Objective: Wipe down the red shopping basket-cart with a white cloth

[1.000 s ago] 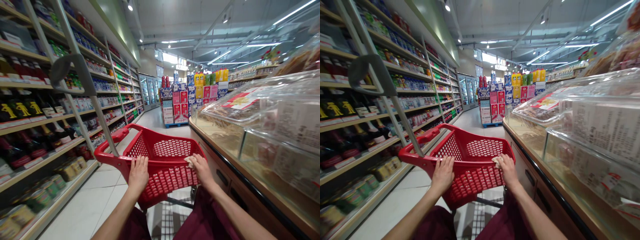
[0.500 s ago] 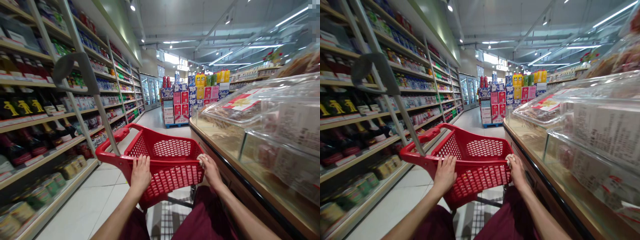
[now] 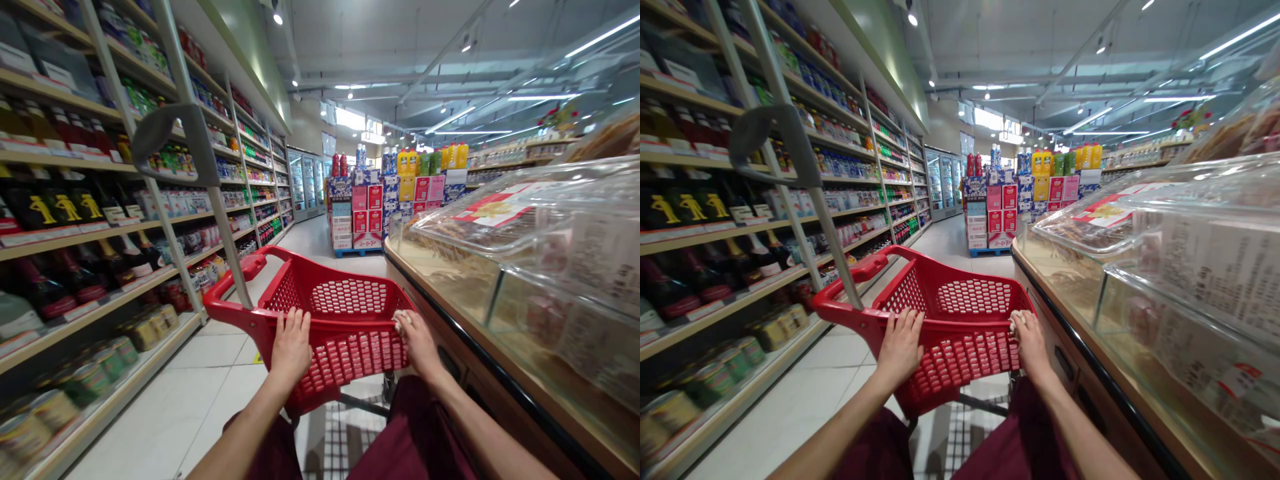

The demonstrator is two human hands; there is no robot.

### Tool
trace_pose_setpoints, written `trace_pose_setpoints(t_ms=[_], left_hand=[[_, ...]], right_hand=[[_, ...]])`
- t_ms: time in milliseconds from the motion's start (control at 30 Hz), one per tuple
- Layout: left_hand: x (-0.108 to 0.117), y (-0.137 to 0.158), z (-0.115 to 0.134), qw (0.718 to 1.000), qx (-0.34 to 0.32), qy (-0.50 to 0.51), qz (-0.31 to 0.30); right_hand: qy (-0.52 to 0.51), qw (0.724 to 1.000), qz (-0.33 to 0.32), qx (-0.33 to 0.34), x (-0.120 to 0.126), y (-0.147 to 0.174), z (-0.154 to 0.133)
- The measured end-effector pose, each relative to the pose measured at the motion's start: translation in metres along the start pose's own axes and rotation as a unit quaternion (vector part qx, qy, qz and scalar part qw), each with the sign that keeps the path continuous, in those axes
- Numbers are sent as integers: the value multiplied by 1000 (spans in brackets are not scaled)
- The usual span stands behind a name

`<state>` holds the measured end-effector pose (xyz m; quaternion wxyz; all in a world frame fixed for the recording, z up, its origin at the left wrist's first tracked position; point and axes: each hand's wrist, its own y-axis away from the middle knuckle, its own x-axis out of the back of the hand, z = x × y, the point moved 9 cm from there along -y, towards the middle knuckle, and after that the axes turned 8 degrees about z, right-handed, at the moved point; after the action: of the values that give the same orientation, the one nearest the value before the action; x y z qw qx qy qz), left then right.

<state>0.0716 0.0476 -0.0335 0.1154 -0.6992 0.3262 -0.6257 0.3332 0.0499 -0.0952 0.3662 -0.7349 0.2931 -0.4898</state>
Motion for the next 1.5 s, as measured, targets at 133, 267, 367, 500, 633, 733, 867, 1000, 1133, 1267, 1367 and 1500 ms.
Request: trace_pose_setpoints(t_ms=[133, 267, 367, 500, 633, 733, 867, 1000, 1133, 1267, 1367, 1500], left_hand=[[0, 0, 2, 1000, -3, -6, 2], [-1, 1, 1, 1000, -14, -13, 4], [-1, 1, 2, 1000, -15, -17, 12], [-1, 0, 3, 999, -13, -21, 22], [0, 1, 5, 999, -25, -20, 26], [0, 1, 6, 999, -25, -17, 27], [0, 1, 6, 1000, -10, -18, 24], [-1, 2, 7, 1000, -15, -11, 9], [-1, 2, 7, 1000, -13, -7, 1], [1, 1, 8, 1000, -8, -12, 9], [1, 1, 8, 1000, -11, -12, 4], [0, 2, 8, 1000, -13, -13, -4]], right_hand=[[-53, 995, -5, 81, -17, 2, -61], [-44, 996, -7, 82, -14, -2, -49], [4, 1000, 15, 13, 6, -4, 3], [2, 1000, 8, 29, 3, -2, -18], [-43, 995, -19, 89, -15, 0, -57], [-12, 1000, 8, 25, -5, -2, -16], [-7, 1000, 17, 8, 2, 1, 2], [-68, 994, -19, 85, -12, 3, -37], [-24, 1000, 3, 17, -1, 0, 3], [-16, 1000, 21, -12, 7, 2, 14], [-64, 996, -18, 59, -7, 1, -28], [-51, 997, -17, 47, -6, -1, -15]])
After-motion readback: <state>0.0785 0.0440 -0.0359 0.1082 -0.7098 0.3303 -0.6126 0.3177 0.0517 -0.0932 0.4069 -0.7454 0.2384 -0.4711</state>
